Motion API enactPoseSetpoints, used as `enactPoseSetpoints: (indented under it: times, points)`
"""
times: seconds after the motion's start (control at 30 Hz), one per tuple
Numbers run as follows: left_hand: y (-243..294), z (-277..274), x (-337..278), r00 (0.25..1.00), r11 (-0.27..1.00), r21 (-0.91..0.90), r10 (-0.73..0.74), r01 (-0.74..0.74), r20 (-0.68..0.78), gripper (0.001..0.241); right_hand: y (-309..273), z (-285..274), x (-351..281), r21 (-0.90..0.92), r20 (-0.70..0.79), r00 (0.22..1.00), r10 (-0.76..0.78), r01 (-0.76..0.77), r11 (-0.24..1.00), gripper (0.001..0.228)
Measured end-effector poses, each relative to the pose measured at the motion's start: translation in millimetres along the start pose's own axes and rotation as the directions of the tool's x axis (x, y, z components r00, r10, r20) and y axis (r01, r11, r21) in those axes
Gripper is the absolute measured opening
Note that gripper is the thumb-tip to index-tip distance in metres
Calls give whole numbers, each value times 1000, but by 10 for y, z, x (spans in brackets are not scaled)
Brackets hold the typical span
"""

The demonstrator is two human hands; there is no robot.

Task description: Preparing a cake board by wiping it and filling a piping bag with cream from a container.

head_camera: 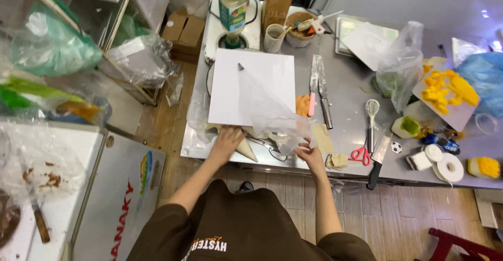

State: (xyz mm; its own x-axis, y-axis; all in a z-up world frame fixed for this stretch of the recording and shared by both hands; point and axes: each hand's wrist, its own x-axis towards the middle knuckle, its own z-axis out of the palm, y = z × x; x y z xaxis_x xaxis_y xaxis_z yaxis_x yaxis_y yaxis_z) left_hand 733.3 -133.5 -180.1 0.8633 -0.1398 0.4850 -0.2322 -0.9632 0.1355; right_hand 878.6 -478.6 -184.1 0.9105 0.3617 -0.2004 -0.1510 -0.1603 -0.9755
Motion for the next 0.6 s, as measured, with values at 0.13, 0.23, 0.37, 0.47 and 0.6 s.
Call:
enactPoseSetpoints:
  times: [0.13,0.23,0.37,0.47,0.6]
  points:
    - [-207,166,-61,995,1000,24,-14,11,103,51,241,0,-458,-30,68,991,119,-117,993,62]
    - [-53,-72,-62,987,997,-15,74,-73,145,49,503,192,-763,-146,187,963,194,-168,975,57]
    - [480,-379,-98,999,977,-208,-43,39,-12,66,232,591,-1070,-172,411,901,137,-71,982,68]
    - [1168,-1279,513,934,887,-367,-340,280,-109,69,-288,1004,-1071,-170,322,869,-376,444,880,99]
    - [1424,-1830,1079,875,741,-569,-478,355,-75,80,-446,1174,-822,-28,290,914,-283,303,952,100]
